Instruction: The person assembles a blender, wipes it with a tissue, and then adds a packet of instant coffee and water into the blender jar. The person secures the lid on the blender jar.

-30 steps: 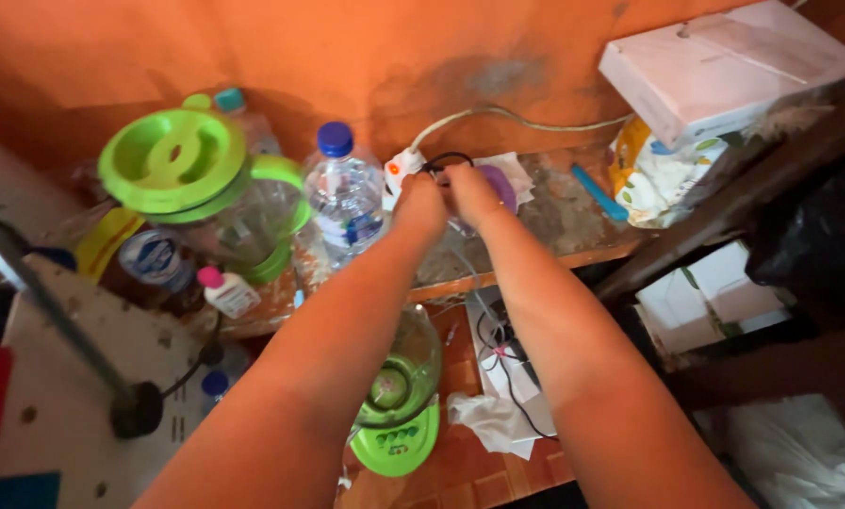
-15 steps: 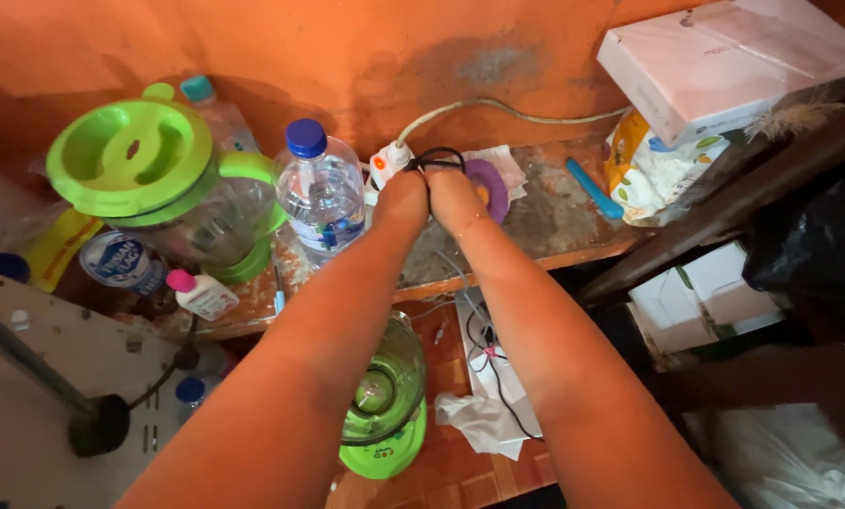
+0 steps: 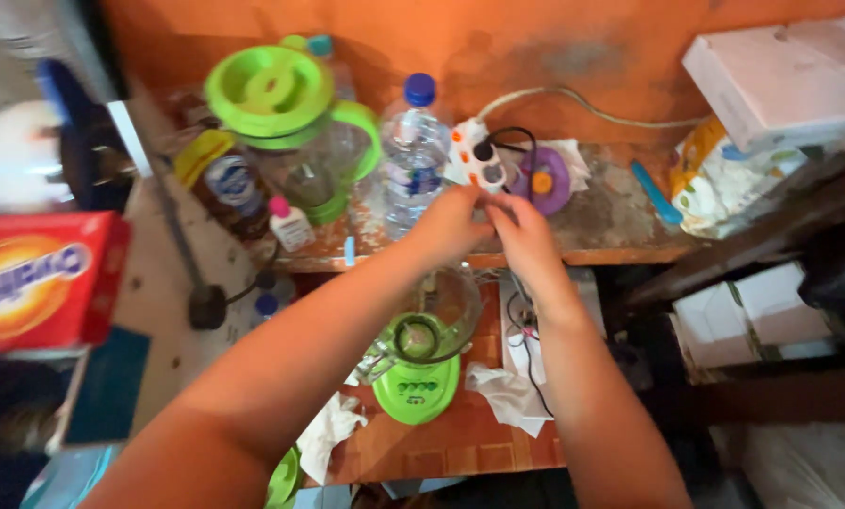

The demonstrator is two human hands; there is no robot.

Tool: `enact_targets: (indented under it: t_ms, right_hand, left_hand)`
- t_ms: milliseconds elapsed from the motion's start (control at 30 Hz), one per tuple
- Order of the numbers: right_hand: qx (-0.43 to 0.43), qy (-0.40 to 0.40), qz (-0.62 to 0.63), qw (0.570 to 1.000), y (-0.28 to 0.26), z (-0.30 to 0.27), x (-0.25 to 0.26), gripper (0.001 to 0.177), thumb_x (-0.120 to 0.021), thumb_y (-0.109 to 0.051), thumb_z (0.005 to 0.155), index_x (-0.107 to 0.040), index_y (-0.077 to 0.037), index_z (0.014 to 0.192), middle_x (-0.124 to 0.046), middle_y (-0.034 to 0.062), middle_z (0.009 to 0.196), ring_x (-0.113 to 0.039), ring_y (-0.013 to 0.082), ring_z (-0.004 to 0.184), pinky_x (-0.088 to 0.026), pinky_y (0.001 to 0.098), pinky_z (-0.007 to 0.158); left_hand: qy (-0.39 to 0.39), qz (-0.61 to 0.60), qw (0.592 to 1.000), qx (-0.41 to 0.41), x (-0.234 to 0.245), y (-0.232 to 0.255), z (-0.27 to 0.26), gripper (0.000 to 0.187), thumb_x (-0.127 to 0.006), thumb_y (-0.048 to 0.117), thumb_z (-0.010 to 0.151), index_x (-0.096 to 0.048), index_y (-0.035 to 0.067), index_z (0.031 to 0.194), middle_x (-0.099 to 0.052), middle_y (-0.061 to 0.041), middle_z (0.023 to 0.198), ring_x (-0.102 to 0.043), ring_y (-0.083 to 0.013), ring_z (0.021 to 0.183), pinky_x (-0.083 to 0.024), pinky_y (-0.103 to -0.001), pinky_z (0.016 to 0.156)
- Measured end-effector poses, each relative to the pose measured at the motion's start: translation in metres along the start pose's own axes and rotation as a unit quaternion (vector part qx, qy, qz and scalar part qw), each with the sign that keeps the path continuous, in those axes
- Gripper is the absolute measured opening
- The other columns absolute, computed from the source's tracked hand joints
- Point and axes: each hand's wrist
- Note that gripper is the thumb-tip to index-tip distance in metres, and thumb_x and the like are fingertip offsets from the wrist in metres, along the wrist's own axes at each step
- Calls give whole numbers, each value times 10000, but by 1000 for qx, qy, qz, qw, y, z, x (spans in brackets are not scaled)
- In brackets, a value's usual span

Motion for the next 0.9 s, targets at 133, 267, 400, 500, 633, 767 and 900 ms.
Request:
enact_targets:
  t_ms: [133,267,400,500,633,767,900]
  right_hand:
    - [-74,-6,26,997,-49,-44,-35,290,-641,-195,1007,-695,-24,1235,-706,70,1042,-623,150,883,-494,287,749]
    - [54,-27,-3,998,-89,-72,-73,277,-628,-183,1031,-665,-11,1246,-717,46,1131,-644,101,1020,-518,257,894]
    - [78,-60,70,993,-139,-102,-126,375,-566,-186,1052,-595,4,1373,-662,97,1260,-614,164,1151,-476,307,990]
    - [162,-87,123,975,-188,-128,-169,469,-508,-168,1071,-472,33,1493,-529,136,1509,-509,211,1378,-385,350,1168]
    - [273,-120,170,939,-261,-179,-221,556,-423,-156,1078,-331,72,1577,-362,176,1667,-329,265,1555,-217,390,1282]
    - [351,-195,245,883,-347,-232,-283,678,-396,-287,1058,-198,54,1609,-237,180,1709,-230,266,1589,-143,398,1273]
    - [399,-228,286,841,-391,-277,-363,666,-386,-296,1073,-192,37,1617,-225,179,1718,-226,272,1600,-145,408,1281]
  left_hand:
    - [29,-24,999,-6,35,26,-53,419,-807,210,760,-707,4,1111,-730,-182,1058,-708,-315,988,-557,-403,879]
    - [103,-221,969,51,59,52,-107,443,-747,166,824,-621,15,1222,-689,-129,1122,-720,-252,973,-597,-372,830]
    - [225,-192,955,-8,94,89,-160,486,-697,105,920,-564,15,1378,-633,-119,1248,-687,-223,1088,-571,-365,853]
    - [204,-336,919,-17,131,123,-200,621,-656,111,951,-451,28,1531,-570,-179,1314,-652,-264,1130,-536,-411,947]
    - [299,-113,927,-194,185,174,-254,615,-586,85,1042,-383,29,1620,-378,-192,1724,-290,-331,1658,-187,-448,1369]
    - [291,-51,923,-248,257,232,-316,680,-552,203,1070,-286,30,1672,-254,-218,1795,-140,-366,1721,-71,-472,1393]
    - [274,85,915,-285,311,265,-389,745,-488,421,1110,-241,18,1685,-162,-224,1806,-106,-357,1723,-77,-481,1435]
Point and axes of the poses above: each hand's wrist, its own z-axis towards the middle knuckle, its own x-axis out of the back of the hand, y = z × x
